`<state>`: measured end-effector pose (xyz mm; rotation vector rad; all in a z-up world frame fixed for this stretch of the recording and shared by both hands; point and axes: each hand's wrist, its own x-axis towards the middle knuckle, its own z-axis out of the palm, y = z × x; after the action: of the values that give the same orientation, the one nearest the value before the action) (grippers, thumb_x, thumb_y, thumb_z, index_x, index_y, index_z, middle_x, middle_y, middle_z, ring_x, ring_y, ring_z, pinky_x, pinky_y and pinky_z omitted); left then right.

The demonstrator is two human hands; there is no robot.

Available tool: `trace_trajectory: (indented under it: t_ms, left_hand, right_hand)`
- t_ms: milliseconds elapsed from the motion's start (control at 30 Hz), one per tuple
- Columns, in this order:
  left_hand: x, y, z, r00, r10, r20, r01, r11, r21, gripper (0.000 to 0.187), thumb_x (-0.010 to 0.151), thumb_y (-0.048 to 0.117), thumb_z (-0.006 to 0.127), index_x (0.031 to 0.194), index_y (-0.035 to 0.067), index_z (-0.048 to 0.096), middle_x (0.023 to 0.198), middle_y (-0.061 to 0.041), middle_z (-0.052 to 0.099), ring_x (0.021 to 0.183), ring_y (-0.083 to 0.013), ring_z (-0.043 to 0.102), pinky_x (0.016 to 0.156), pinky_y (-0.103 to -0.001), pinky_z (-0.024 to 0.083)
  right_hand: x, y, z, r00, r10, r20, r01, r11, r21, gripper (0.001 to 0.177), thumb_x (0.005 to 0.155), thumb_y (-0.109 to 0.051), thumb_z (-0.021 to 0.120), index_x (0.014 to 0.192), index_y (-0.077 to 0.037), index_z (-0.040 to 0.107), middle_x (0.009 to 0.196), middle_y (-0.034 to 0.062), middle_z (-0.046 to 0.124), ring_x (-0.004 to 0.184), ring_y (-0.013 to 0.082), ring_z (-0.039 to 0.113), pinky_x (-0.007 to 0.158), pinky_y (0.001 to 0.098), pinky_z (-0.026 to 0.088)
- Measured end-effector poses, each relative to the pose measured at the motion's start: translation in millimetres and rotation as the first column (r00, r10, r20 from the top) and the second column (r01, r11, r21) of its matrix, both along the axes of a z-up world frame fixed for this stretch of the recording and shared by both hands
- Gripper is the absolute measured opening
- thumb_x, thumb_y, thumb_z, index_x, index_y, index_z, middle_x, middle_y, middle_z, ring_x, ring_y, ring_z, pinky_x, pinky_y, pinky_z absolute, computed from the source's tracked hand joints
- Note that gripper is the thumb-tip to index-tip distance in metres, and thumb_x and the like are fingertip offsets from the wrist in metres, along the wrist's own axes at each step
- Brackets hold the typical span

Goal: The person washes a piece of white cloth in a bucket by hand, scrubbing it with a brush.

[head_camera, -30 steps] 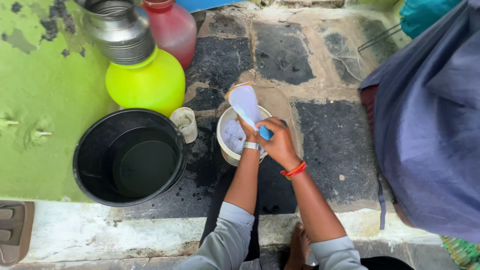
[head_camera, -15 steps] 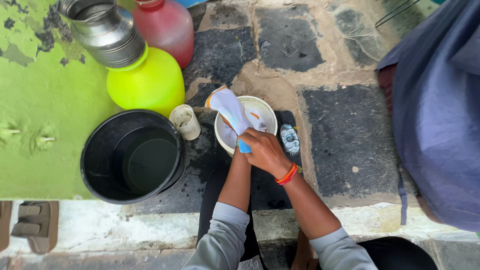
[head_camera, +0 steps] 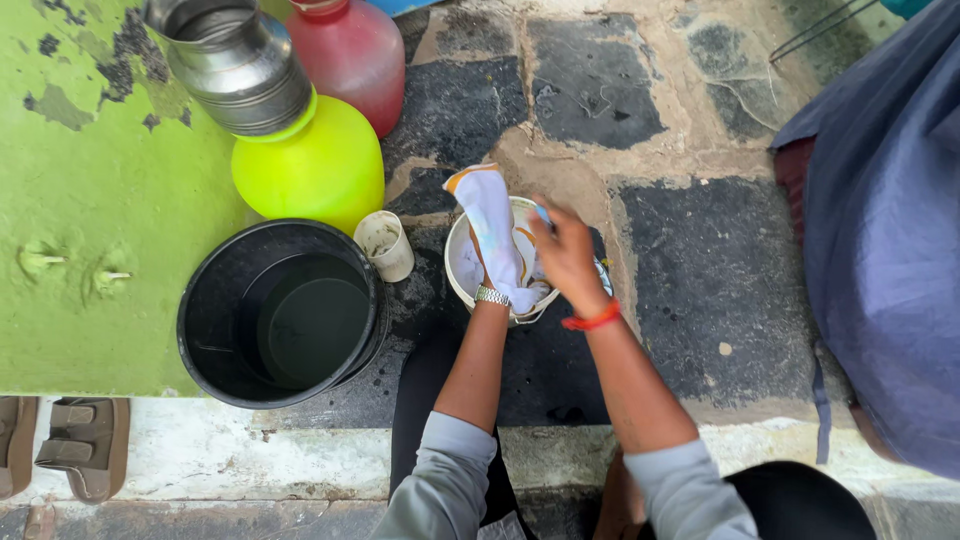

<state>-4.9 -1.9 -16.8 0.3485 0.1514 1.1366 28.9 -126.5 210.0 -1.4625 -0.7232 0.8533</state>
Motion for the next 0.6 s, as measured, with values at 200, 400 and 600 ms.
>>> trace_trajectory:
  t_ms: [200, 400, 600]
  left_hand:
    - [4, -17, 12, 0.885, -0.168, 0.434, 0.202, 0.979, -0.034, 0.068, 0.096, 0.064, 0.043, 0.138, 0.011, 0.051, 0.122, -0.012, 0.061, 0.113, -0.0249, 0.056, 0.102, -0.039, 0.045]
    - [1, -14, -14, 0.954, -0.104, 0.28, 0.13, 0.989, -0.076, 0.064, 0.103, 0.062, 0.04, 0.144, 0.015, 0.049, 0.128, -0.007, 0.059, 0.117, -0.0229, 0.055, 0.106, -0.037, 0.045]
    - [-7, -5, -18, 0.993, -0.059, 0.1, 0.054, 0.997, 0.054, 0.061, 0.108, 0.06, 0.041, 0.141, 0.01, 0.051, 0.129, -0.006, 0.059, 0.117, -0.0202, 0.056, 0.103, -0.037, 0.048]
  right_hand:
    - [-52, 33, 39, 0.243, 0.009, 0.97, -0.126, 0.992, 0.022, 0.055, 0.091, -0.018, 0.072, 0.135, 0.011, 0.055, 0.11, 0.024, 0.061, 0.102, 0.0392, 0.062, 0.087, 0.0433, 0.054]
    - [-64, 10, 36, 0.182, 0.072, 0.981, -0.164, 0.986, -0.042, 0.052, 0.091, -0.015, 0.072, 0.133, 0.012, 0.057, 0.109, 0.0218, 0.061, 0.105, 0.0375, 0.061, 0.087, 0.0434, 0.054]
    - [-60, -9, 50, 0.252, 0.084, 0.964, -0.306, 0.952, -0.003, 0.047, 0.088, -0.011, 0.078, 0.125, 0.012, 0.063, 0.106, 0.0216, 0.061, 0.099, 0.0373, 0.059, 0.086, 0.0445, 0.051]
